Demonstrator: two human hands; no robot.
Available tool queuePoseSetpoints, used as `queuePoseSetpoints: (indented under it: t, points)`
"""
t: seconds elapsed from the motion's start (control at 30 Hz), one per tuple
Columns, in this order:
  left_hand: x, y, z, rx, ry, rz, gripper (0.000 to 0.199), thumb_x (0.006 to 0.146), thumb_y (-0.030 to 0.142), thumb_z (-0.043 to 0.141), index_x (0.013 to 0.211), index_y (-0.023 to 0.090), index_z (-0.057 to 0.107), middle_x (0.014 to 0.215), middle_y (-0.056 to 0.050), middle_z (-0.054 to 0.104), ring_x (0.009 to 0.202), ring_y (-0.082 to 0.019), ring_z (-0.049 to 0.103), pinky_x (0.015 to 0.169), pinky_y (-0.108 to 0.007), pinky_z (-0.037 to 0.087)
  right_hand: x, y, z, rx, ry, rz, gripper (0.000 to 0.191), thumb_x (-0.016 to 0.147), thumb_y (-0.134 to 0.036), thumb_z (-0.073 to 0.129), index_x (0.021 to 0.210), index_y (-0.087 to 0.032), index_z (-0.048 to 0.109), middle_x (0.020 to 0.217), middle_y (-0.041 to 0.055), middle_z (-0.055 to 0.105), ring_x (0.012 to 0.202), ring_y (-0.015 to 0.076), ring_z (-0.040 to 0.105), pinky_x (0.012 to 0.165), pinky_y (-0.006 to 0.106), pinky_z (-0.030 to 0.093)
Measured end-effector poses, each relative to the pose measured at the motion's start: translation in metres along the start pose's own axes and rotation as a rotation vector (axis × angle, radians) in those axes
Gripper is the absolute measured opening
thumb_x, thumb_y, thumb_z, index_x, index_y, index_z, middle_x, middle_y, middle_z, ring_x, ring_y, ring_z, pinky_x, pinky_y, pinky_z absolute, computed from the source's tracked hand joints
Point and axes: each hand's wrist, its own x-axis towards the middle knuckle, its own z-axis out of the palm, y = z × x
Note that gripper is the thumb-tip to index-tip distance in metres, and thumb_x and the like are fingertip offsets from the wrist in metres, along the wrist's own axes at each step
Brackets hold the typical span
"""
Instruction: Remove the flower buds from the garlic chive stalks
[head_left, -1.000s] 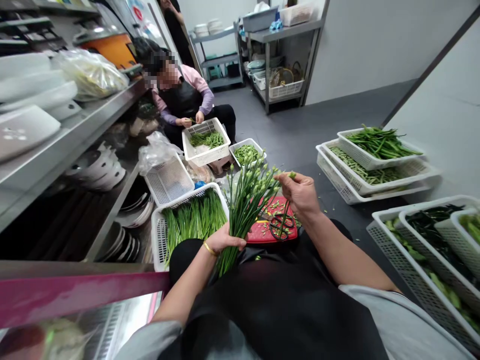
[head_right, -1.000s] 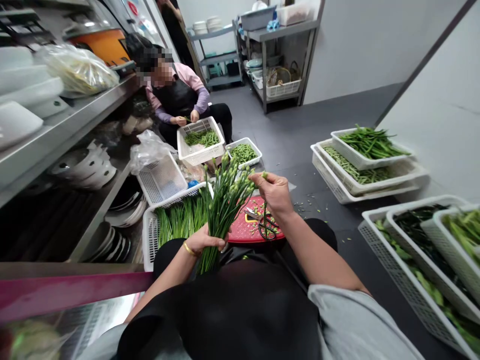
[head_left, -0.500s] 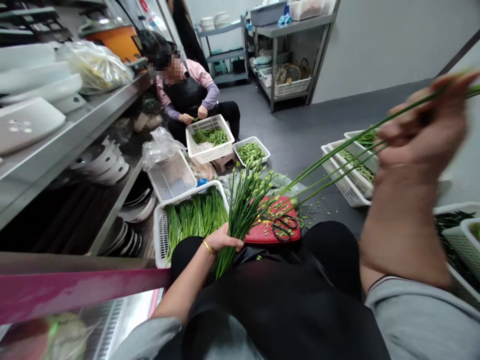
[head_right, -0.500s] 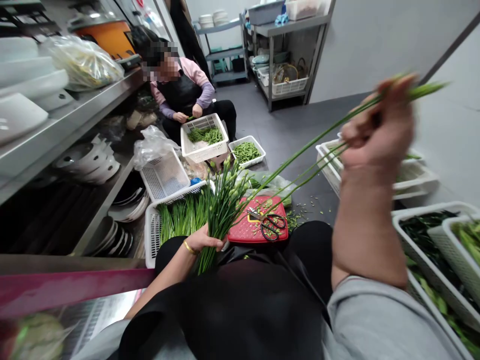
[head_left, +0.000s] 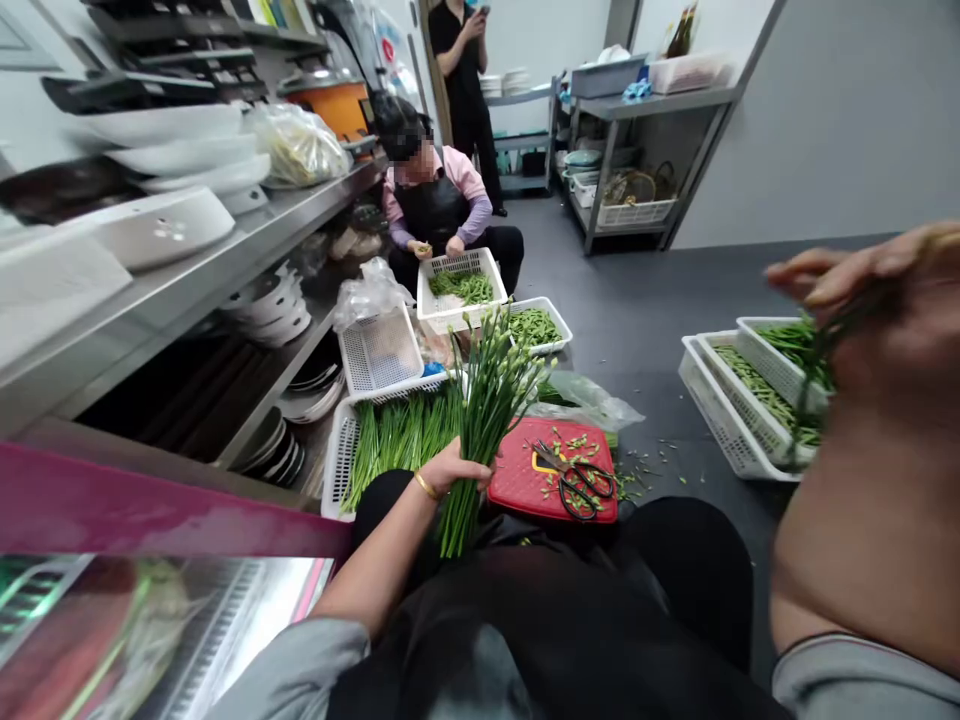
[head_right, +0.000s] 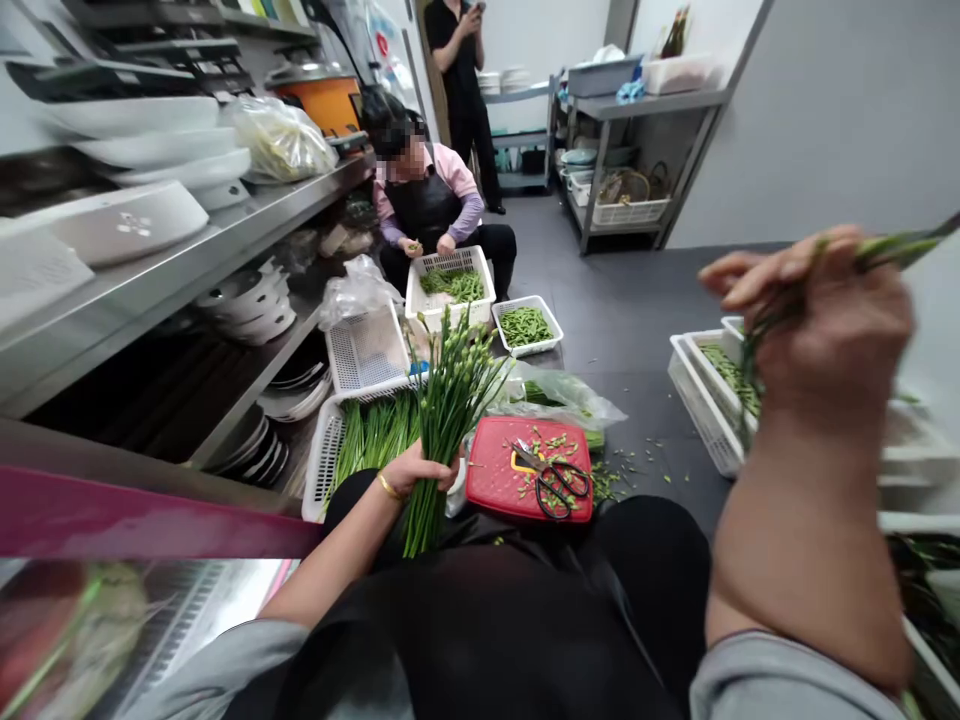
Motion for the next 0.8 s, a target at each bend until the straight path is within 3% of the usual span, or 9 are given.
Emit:
queuePoseSetpoints:
  t: [0.07, 0.17, 0.27, 0.43, 0.53, 0.63, 0.7, 0.73, 0.8]
  points:
    - [-0.003, 0.003, 0.003, 0.022, 0.004, -0.003, 0.045, 0.057, 0.031, 0.081, 0.089, 0.01, 0.06, 0.052, 0.001, 0.059, 0.043, -0.011, 0.051, 0.045, -0.023, 0.038, -0.003, 0.016, 0.018, 0.191, 0.111, 0.011, 0.045, 0.058, -0.064, 0.079, 0.063, -0.027, 0.052, 0.046, -0.0059, 0.026, 0.036, 0.008, 0.024, 0.036, 0.024, 0.012]
    - [-0.006, 0.006, 0.008, 0.084, 0.004, -0.022, 0.044, 0.056, 0.031, 0.082, 0.088, 0.009, 0.061, 0.053, 0.0, 0.06, 0.044, -0.01, 0.051, 0.046, -0.022, 0.037, -0.013, 0.04, 0.048, 0.304, -0.026, 0.207, 0.053, 0.047, -0.062, 0.085, 0.074, -0.024, 0.06, 0.046, -0.0104, 0.024, 0.035, 0.0034, 0.012, 0.036, 0.022, 0.002]
    - [-0.007, 0.009, 0.012, 0.144, -0.022, -0.041, 0.041, 0.057, 0.034, 0.082, 0.083, 0.009, 0.062, 0.053, 0.0, 0.059, 0.045, -0.01, 0.051, 0.048, -0.022, 0.038, -0.027, 0.061, 0.085, 0.243, -0.146, 0.314, 0.054, 0.05, -0.052, 0.086, 0.087, -0.019, 0.064, 0.045, -0.0123, 0.027, 0.036, 0.002, 0.016, 0.036, 0.021, 0.005]
    - [-0.005, 0.009, 0.017, 0.22, -0.025, -0.049, 0.04, 0.059, 0.034, 0.082, 0.083, 0.01, 0.061, 0.056, 0.001, 0.059, 0.046, -0.009, 0.051, 0.049, -0.022, 0.04, -0.036, 0.073, 0.129, 0.116, -0.18, 0.32, 0.037, 0.052, -0.04, 0.084, 0.073, -0.014, 0.067, 0.043, -0.0092, 0.037, 0.037, 0.0012, 0.022, 0.037, 0.021, 0.011]
    - [-0.007, 0.006, 0.014, 0.243, -0.044, -0.064, 0.04, 0.059, 0.033, 0.082, 0.084, 0.011, 0.061, 0.059, 0.001, 0.061, 0.049, -0.01, 0.053, 0.049, -0.022, 0.041, -0.027, 0.059, 0.12, 0.166, -0.037, 0.193, 0.026, 0.058, -0.037, 0.081, 0.066, -0.017, 0.068, 0.042, -0.0076, 0.037, 0.037, 0.0022, 0.023, 0.037, 0.022, 0.011]
    - [-0.012, 0.0, 0.007, 0.206, -0.067, -0.085, 0.043, 0.059, 0.035, 0.083, 0.087, 0.01, 0.061, 0.056, 0.0, 0.061, 0.047, -0.011, 0.053, 0.048, -0.023, 0.041, -0.012, 0.032, 0.083, 0.344, 0.285, -0.049, 0.019, 0.058, -0.032, 0.079, 0.063, -0.02, 0.065, 0.04, -0.0094, 0.032, 0.035, 0.0027, 0.018, 0.035, 0.022, 0.007]
    - [-0.015, -0.003, 0.002, 0.166, -0.064, -0.078, 0.045, 0.059, 0.035, 0.083, 0.088, 0.009, 0.061, 0.055, 0.0, 0.061, 0.046, -0.011, 0.053, 0.049, -0.023, 0.04, -0.006, 0.019, 0.056, 0.375, 0.419, -0.191, 0.02, 0.055, -0.03, 0.079, 0.058, -0.021, 0.061, 0.039, -0.0106, 0.027, 0.034, 0.0024, 0.012, 0.034, 0.023, 0.002]
    - [-0.016, -0.004, 0.001, 0.142, -0.06, -0.069, 0.046, 0.059, 0.035, 0.083, 0.089, 0.009, 0.061, 0.055, 0.0, 0.061, 0.046, -0.011, 0.054, 0.049, -0.023, 0.04, -0.005, 0.016, 0.046, 0.352, 0.424, -0.192, 0.021, 0.055, -0.03, 0.079, 0.057, -0.021, 0.06, 0.038, -0.0107, 0.025, 0.034, 0.0022, 0.01, 0.034, 0.023, 0.0]
    - [-0.016, -0.005, 0.001, 0.095, -0.054, -0.046, 0.048, 0.057, 0.035, 0.083, 0.091, 0.009, 0.061, 0.056, 0.0, 0.061, 0.046, -0.011, 0.053, 0.049, -0.023, 0.04, -0.011, 0.023, 0.039, 0.276, 0.336, -0.056, 0.025, 0.055, -0.036, 0.082, 0.059, -0.022, 0.062, 0.037, -0.0101, 0.027, 0.033, 0.0021, 0.012, 0.034, 0.023, 0.001]
